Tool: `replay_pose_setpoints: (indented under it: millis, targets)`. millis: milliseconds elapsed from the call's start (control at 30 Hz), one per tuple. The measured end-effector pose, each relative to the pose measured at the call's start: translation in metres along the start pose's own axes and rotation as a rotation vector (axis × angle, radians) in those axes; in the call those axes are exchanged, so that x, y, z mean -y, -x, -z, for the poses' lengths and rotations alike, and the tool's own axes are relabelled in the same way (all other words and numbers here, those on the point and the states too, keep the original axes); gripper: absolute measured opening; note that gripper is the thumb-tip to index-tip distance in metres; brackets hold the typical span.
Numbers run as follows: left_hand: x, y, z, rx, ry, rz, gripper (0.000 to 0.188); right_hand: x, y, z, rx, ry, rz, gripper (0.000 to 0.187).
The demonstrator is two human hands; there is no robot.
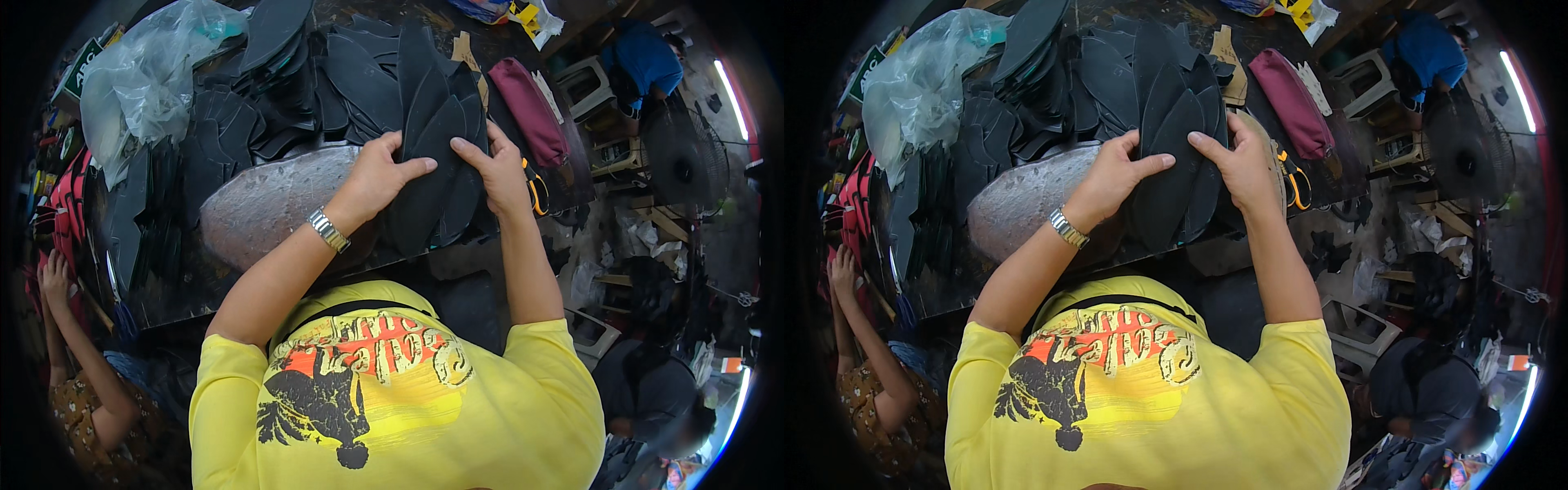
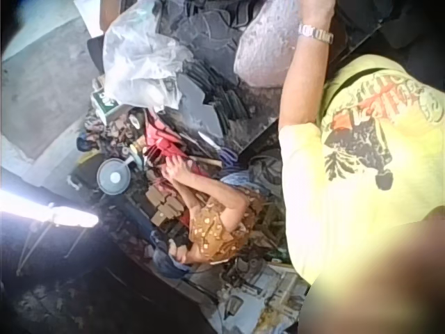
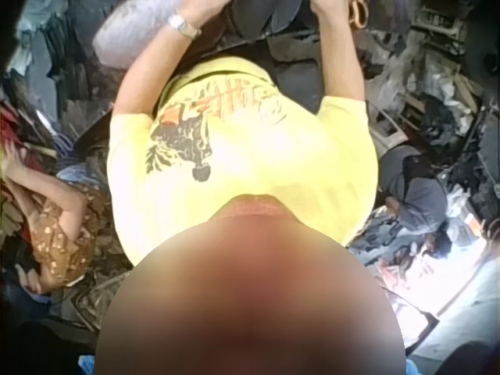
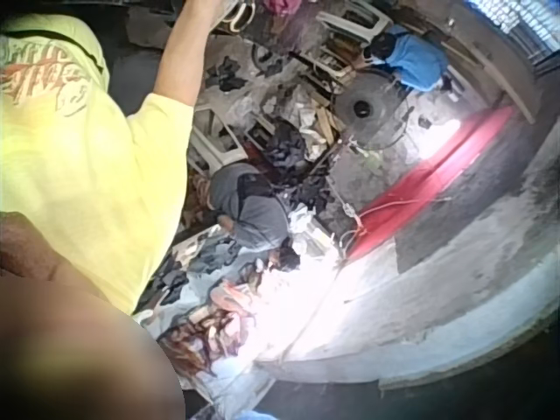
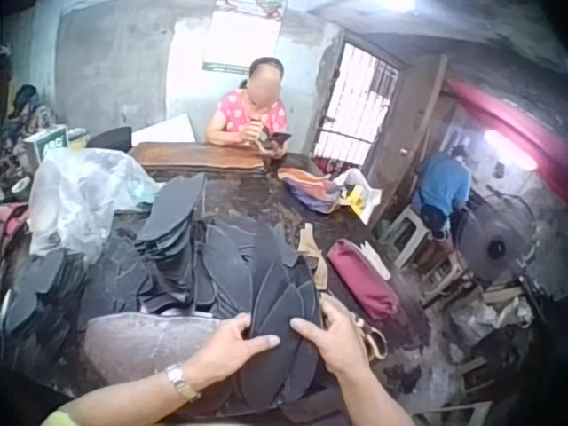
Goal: The person repeatedly places a template on black sheet material, marks around it with a pencil, and stacks the marked pieces. They also pack some finished pieces into a plastic bag.
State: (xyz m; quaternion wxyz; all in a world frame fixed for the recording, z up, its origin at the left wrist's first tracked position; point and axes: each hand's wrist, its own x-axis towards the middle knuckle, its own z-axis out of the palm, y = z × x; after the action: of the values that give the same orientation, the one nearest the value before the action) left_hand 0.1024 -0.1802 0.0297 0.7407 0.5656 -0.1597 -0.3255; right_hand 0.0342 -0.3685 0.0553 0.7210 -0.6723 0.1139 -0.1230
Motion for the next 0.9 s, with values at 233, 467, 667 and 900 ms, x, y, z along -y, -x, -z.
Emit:
replay_pose_setpoints:
  millis: [233, 467, 667, 900]
  targets:
    - [-0.007, 0.031, 0.000, 0.013, -0.025, -0.189, 0.051, 0.035, 0.043, -0.022, 0.037, 0.143, 0.187, 0.045]
    - [-0.026, 0.087, 0.032, 0.004, -0.124, -0.271, 0.073, 0.030, 0.069, -0.068, 0.211, -0.241, 0.087, 0.042]
    - [-0.029, 0.153, 0.094, -0.131, -0.013, -0.165, 0.073, 0.011, 0.056, -0.101, 0.447, -0.040, 0.152, 0.046]
    - [0.015, 0.205, 0.150, -0.130, 0.488, -0.312, 0.064, -0.003, -0.041, -0.079, -0.041, 1.160, 0.390, 0.070]
